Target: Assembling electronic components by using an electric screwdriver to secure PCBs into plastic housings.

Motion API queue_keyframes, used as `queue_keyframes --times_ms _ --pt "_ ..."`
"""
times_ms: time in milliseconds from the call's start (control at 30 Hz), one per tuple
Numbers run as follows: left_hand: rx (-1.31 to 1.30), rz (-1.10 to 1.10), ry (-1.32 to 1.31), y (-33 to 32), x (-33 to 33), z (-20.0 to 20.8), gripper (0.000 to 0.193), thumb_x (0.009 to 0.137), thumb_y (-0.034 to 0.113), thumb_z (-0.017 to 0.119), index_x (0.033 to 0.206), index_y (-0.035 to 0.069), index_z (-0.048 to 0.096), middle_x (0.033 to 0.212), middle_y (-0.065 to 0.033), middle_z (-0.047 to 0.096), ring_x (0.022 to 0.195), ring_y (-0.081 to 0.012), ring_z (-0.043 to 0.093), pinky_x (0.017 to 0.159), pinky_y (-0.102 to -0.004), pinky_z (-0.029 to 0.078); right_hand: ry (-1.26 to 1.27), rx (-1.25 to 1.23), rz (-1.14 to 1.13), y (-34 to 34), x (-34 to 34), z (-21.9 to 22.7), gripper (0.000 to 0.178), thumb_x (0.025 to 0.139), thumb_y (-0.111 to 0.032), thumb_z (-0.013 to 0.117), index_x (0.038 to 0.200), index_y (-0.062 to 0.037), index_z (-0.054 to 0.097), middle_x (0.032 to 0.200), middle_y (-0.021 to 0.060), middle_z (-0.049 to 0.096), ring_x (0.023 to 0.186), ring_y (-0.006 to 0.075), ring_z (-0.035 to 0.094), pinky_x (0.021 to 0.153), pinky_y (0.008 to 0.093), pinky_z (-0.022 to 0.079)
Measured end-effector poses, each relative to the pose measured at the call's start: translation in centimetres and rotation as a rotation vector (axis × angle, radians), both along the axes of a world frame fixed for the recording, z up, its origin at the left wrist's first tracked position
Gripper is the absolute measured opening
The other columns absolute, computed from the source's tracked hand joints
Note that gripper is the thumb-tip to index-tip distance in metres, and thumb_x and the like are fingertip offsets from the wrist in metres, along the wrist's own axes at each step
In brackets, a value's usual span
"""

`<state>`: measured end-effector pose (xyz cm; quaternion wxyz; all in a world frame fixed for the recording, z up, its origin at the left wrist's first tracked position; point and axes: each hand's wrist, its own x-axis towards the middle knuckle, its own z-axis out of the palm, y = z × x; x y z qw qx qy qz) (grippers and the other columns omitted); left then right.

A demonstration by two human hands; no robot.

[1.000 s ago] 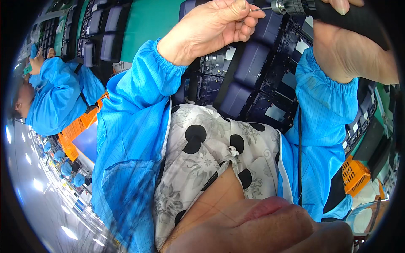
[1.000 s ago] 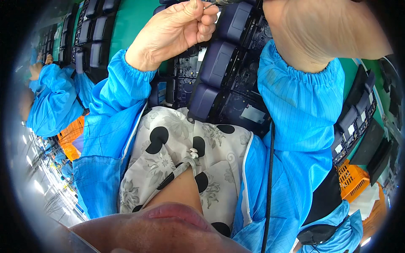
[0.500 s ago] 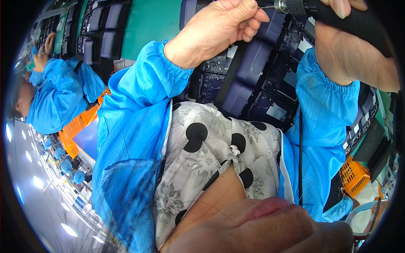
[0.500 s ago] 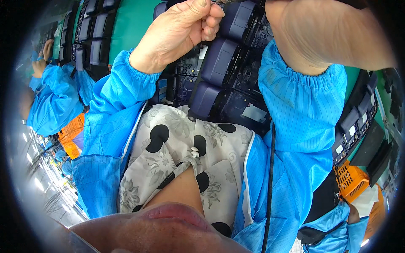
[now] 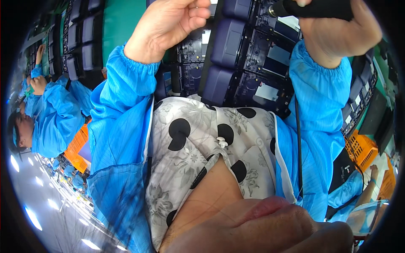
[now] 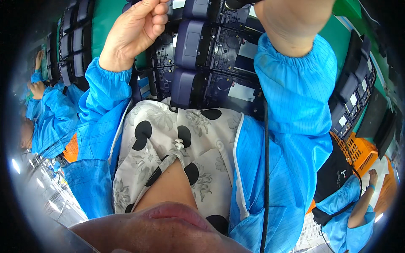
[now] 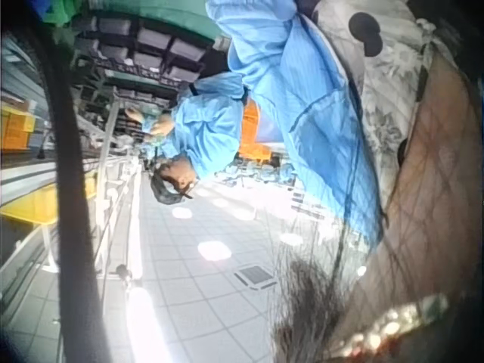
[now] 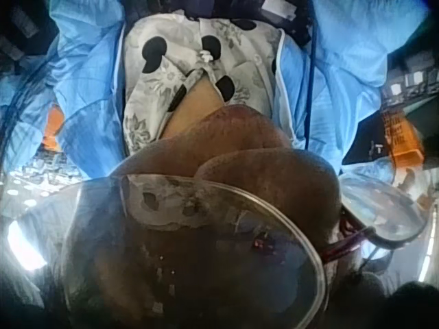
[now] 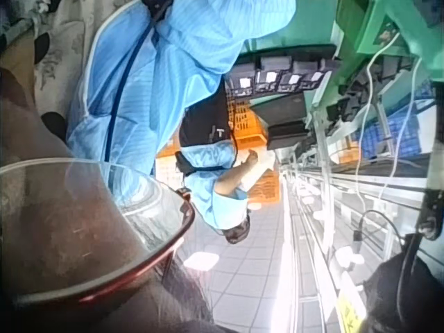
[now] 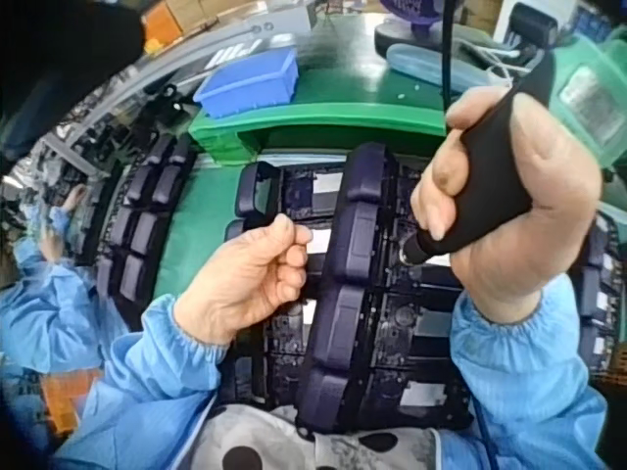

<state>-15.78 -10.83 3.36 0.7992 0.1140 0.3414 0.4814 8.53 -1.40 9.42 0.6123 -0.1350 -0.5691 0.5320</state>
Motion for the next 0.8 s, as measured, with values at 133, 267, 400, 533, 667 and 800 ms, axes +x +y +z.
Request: queue_keyframes --times_ms 133,267,400,533,667,800 --pt "0.012 0.039 0.067 0.3 1.1 0.5 0.027 0.106 0.025 0.06 0.115 0.001 0.069 0.086 -0.0024 0.069 0.079 -0.0145 0.068 0.074 -0.0267 0.06 -0.037 0.089 0.078 0.1 0.7 -1.2 0.047 0.107 -0.04 0.046 0.114 0.0033 0.06 0.074 0.0082 0.062 0.052 0.0153 0.058 0.052 0.0306 0.051" --pt "0.003 0.073 0.094 0.1 1.5 0.7 0.022 0.105 0.017 0.061 0.117 0.0 0.069 0.093 -0.0053 0.071 0.085 -0.0162 0.07 0.079 -0.0275 0.061 0.001 -0.043 0.064 -0.4 0.2 -1.3 0.045 0.106 -0.04 0.049 0.114 0.0034 0.06 0.075 0.0083 0.062 0.054 0.0157 0.059 0.053 0.0305 0.052" --pt "0.017 0.08 0.104 -0.4 1.0 -0.1 0.021 0.103 0.01 0.063 0.12 0.0 0.068 0.101 -0.0092 0.074 0.093 -0.0187 0.073 0.085 -0.0295 0.063 -0.025 -0.106 0.178 -0.2 0.4 -0.9 0.045 0.105 -0.04 0.05 0.114 0.0033 0.059 0.076 0.0082 0.062 0.055 0.0161 0.06 0.053 0.0307 0.052" --pt "0.044 0.09 0.061 -0.4 0.9 -0.4 0.018 0.102 0.011 0.064 0.117 0.002 0.067 0.102 -0.0092 0.075 0.094 -0.0191 0.074 0.085 -0.0299 0.063 -0.037 -0.104 0.187 -0.3 0.2 -1.5 0.044 0.105 -0.039 0.05 0.114 0.0034 0.059 0.076 0.0083 0.062 0.055 0.0163 0.06 0.053 0.0308 0.052" --pt "0.053 0.06 0.08 -0.4 0.7 -0.6 0.015 0.103 0.015 0.064 0.112 0.003 0.067 0.101 -0.0084 0.075 0.092 -0.0183 0.074 0.084 -0.0298 0.063 0.007 0.002 0.174 0.0 0.0 -3.0 0.039 0.104 -0.036 0.053 0.111 0.0021 0.059 0.076 0.0086 0.062 0.055 0.0165 0.059 0.053 0.0307 0.052" --pt "0.046 0.032 0.069 -0.9 0.9 -0.6 0.019 0.105 0.022 0.062 0.109 0.004 0.068 0.095 -0.0052 0.072 0.084 -0.0166 0.071 0.078 -0.0283 0.061 -0.037 -0.125 0.361 0.0 -0.4 -2.1 0.036 0.103 -0.036 0.055 0.107 0.0002 0.058 0.076 0.0086 0.062 0.055 0.0162 0.058 0.053 0.0306 0.052"
